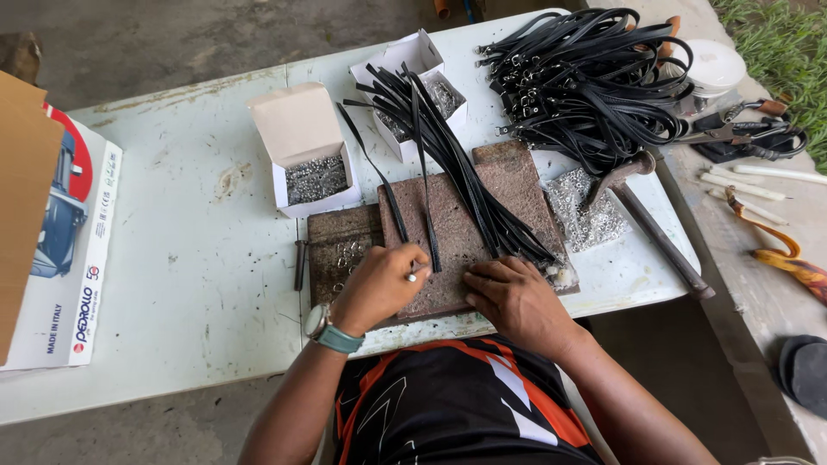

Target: The person repeatedly picks up black shoe laces, inserts metal aglets, and uses a hammer to secure them onto a wooden block. The person then places the finished laces into a pile on the table.

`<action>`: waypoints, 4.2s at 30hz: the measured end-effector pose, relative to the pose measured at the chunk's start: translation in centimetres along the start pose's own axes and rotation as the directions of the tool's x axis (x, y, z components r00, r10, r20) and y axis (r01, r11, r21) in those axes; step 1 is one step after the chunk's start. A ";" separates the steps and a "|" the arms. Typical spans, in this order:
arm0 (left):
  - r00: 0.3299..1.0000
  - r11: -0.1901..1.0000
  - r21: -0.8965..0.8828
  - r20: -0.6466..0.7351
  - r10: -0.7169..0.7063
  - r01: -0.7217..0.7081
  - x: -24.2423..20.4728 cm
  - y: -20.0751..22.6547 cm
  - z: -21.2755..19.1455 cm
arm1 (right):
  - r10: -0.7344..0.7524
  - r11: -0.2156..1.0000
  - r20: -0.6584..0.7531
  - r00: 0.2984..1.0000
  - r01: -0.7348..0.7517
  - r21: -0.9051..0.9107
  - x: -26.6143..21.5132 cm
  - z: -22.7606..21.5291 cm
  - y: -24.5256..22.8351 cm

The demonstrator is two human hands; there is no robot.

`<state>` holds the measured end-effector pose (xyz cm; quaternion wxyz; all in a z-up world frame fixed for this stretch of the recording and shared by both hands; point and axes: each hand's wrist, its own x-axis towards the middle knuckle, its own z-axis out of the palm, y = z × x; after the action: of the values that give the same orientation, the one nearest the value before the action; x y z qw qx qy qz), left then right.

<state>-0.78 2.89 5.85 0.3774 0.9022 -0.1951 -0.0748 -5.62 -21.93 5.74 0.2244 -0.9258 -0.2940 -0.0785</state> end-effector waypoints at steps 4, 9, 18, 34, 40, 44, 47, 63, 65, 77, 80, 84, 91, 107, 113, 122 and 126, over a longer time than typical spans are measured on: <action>0.996 0.988 0.127 0.036 0.087 -0.091 0.8 0.1 1.0 | 0.025 0.998 0.005 1.000 -0.025 0.058 0.4 -0.5 0.1; 0.979 0.962 0.271 0.195 -0.063 0.008 3.0 -1.3 2.7 | -0.013 1.000 -0.010 1.000 0.013 0.018 0.4 -0.4 -0.2; 0.936 0.968 0.242 0.352 -0.024 -0.066 5.0 -1.5 1.4 | -0.029 0.994 0.011 1.000 0.030 -0.107 0.6 0.0 -1.2; 0.853 0.988 0.145 0.506 -0.128 0.062 8.6 -0.9 -1.0 | 0.129 0.948 0.221 0.967 -0.055 -0.314 2.6 1.0 -2.9; 0.905 0.919 -0.287 0.401 -0.139 0.268 7.5 -3.6 -2.5 | 0.168 0.938 0.270 0.948 -0.069 -0.339 2.6 0.9 -3.1; 0.982 0.727 -0.681 0.182 0.046 0.092 6.3 -6.0 -1.1 | 0.110 0.950 0.179 0.978 -0.051 -0.309 2.6 1.1 -3.0; 0.994 0.681 -0.727 -0.021 0.108 -0.090 5.5 -6.4 0.7 | 0.092 0.951 0.152 0.984 -0.042 -0.305 2.8 0.9 -3.1; 0.988 0.957 -0.268 -0.139 0.073 -0.108 4.6 -2.8 1.3 | 0.295 0.889 -0.010 0.955 -0.271 0.370 0.5 -3.7 2.5; 0.991 0.960 -0.264 -0.117 0.060 -0.089 3.8 -2.8 1.6 | 0.237 0.966 -0.354 0.905 -0.260 -0.017 -1.7 -7.9 6.7; 0.966 0.966 -0.126 -0.158 0.206 -0.226 3.2 -2.1 2.0 | 0.660 0.645 -0.303 0.687 -0.726 -0.239 -9.5 -4.6 18.1; 0.984 0.986 -0.066 -0.105 0.144 -0.151 3.0 -1.7 2.2 | 0.554 0.771 -0.351 0.755 -0.624 -0.124 -9.3 -6.4 17.9; 0.981 0.983 -0.093 -0.121 0.149 -0.161 2.9 -1.7 2.4 | 0.801 0.597 -0.275 0.532 -0.678 0.429 -7.3 -8.7 14.7; 0.967 0.982 -0.017 -0.177 0.183 -0.188 2.3 -0.7 2.7 | 0.446 0.878 -0.545 0.710 -0.228 0.421 -1.3 -12.5 7.5; 0.948 0.966 0.048 -0.185 0.259 -0.255 2.1 -1.6 3.5 | 0.064 0.977 -0.713 0.698 0.103 0.188 6.8 -17.2 2.3; 0.980 0.985 0.034 -0.104 0.169 -0.166 2.4 -1.1 3.8 | -0.090 0.862 -0.319 0.944 -0.086 -0.499 6.8 -10.3 1.8; 0.969 0.979 -0.064 -0.167 0.181 -0.194 3.1 -0.8 1.9 | 0.421 0.833 -0.352 0.836 -0.510 -0.216 -3.6 -11.4 10.3; 0.974 0.977 -0.107 -0.153 0.167 -0.185 2.9 -0.5 1.7 | 0.500 0.782 -0.435 0.749 -0.606 -0.146 -6.6 -11.9 11.5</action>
<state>1.53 0.87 4.33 0.4495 0.8598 -0.2421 0.0121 -4.52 -39.11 10.19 0.1569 -0.9605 0.0586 -0.2224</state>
